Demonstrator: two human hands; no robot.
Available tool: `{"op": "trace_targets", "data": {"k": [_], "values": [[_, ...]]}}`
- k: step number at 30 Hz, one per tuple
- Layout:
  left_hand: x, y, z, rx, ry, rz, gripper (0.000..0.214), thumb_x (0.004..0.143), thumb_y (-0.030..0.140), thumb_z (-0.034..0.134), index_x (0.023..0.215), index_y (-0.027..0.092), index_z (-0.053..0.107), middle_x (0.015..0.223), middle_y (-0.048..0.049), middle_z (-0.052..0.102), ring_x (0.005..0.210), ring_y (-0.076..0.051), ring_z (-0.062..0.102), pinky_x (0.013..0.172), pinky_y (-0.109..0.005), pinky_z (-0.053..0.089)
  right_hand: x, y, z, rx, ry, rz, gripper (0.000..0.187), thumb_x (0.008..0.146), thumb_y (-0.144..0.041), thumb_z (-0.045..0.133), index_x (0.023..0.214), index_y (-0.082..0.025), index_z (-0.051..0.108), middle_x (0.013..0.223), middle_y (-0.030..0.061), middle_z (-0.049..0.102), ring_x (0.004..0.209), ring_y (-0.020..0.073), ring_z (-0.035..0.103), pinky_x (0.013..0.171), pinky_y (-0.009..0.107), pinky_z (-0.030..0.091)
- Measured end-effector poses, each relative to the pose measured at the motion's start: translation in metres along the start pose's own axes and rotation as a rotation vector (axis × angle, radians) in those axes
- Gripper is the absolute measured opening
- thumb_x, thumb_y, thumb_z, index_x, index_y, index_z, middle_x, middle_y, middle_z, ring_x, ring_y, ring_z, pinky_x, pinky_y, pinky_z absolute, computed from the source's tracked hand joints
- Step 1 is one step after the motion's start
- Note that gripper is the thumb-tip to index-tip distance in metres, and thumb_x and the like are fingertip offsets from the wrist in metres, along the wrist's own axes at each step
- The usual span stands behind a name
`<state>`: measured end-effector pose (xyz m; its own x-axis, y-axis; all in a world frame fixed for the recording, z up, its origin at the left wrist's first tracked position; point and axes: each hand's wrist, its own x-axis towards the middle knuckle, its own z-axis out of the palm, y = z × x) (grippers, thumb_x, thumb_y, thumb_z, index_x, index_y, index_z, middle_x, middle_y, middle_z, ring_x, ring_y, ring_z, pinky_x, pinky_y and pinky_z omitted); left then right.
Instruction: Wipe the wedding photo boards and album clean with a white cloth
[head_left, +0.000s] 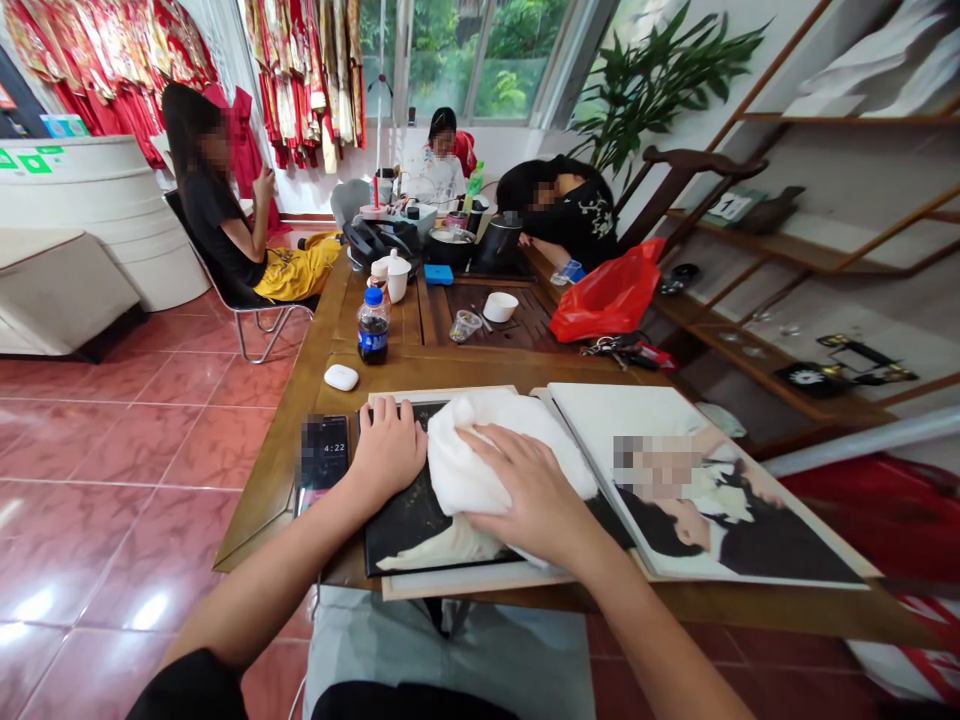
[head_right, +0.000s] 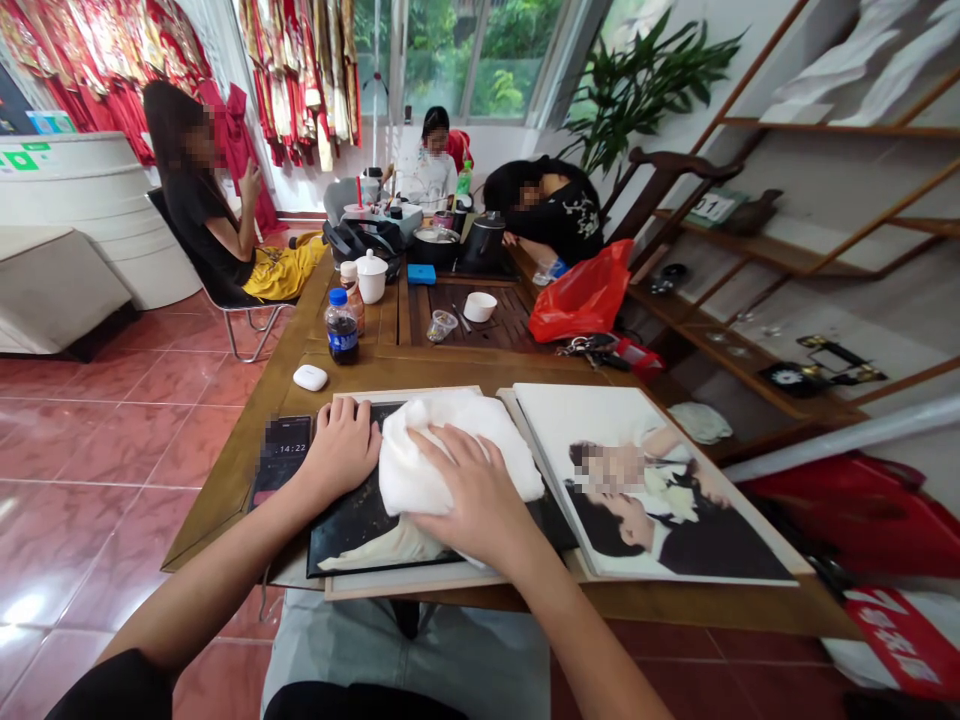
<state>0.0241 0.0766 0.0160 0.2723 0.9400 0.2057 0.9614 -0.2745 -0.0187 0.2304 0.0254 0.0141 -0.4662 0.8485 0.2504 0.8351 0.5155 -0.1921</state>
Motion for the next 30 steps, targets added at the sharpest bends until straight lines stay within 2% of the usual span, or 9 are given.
{"op": "trace_targets", "data": {"k": [5,9,15,23,27,30], "values": [[0.000,0.000,0.000,-0.009,0.006,0.005,0.031,0.101,0.028,0.039,0.115,0.009,0.058,0.115,-0.0201,0.061,0.113,-0.034,0.053,0.100,-0.048,0.039,-0.034,-0.009,-0.006,0.008,-0.019,-0.060,0.086,0.072,-0.042,0.073,0.151,-0.025,0.043,0.149,0.0152,0.051,0.136,0.0365,0.046,0.112,0.056,0.031],[0.000,0.000,0.000,-0.006,0.015,0.003,0.029,0.100,0.028,0.039,0.115,0.011,0.057,0.114,-0.0191,0.061,0.112,-0.034,0.053,0.099,-0.048,0.039,-0.045,-0.016,-0.007,0.041,-0.013,-0.078,0.088,0.068,-0.045,0.073,0.150,-0.027,0.044,0.148,0.0147,0.052,0.134,0.0382,0.047,0.112,0.057,0.028],[0.000,0.000,0.001,0.013,0.015,0.011,0.027,0.101,0.028,0.038,0.112,0.012,0.057,0.113,-0.0186,0.061,0.111,-0.033,0.053,0.098,-0.047,0.039,-0.043,-0.035,-0.005,0.083,-0.057,-0.095,0.090,0.066,-0.047,0.072,0.150,-0.029,0.045,0.149,0.0132,0.051,0.137,0.0387,0.044,0.115,0.057,0.022],[0.002,-0.001,0.004,0.060,0.000,0.002,0.024,0.101,0.025,0.039,0.110,0.012,0.057,0.110,-0.0173,0.062,0.109,-0.032,0.054,0.096,-0.045,0.041,-0.030,-0.076,-0.005,0.230,-0.295,-0.129,0.106,0.060,-0.054,0.076,0.156,-0.036,0.034,0.157,0.0109,0.042,0.143,0.0423,0.035,0.116,0.065,0.012],[0.005,-0.001,0.003,0.054,-0.017,-0.008,0.025,0.101,0.027,0.041,0.112,0.013,0.058,0.112,-0.0171,0.062,0.110,-0.031,0.055,0.097,-0.044,0.041,-0.032,-0.083,0.002,0.326,-0.278,-0.153,0.104,0.067,-0.068,0.070,0.158,-0.041,0.027,0.161,0.0075,0.037,0.146,0.0411,0.030,0.118,0.065,0.006],[0.006,-0.001,0.002,0.050,-0.033,-0.011,0.026,0.101,0.027,0.041,0.113,0.012,0.058,0.113,-0.0173,0.062,0.112,-0.032,0.055,0.099,-0.045,0.041,-0.034,-0.082,0.003,0.344,-0.262,-0.145,0.101,0.070,-0.070,0.068,0.158,-0.043,0.025,0.162,0.0058,0.036,0.147,0.0395,0.029,0.118,0.063,0.004]]}}
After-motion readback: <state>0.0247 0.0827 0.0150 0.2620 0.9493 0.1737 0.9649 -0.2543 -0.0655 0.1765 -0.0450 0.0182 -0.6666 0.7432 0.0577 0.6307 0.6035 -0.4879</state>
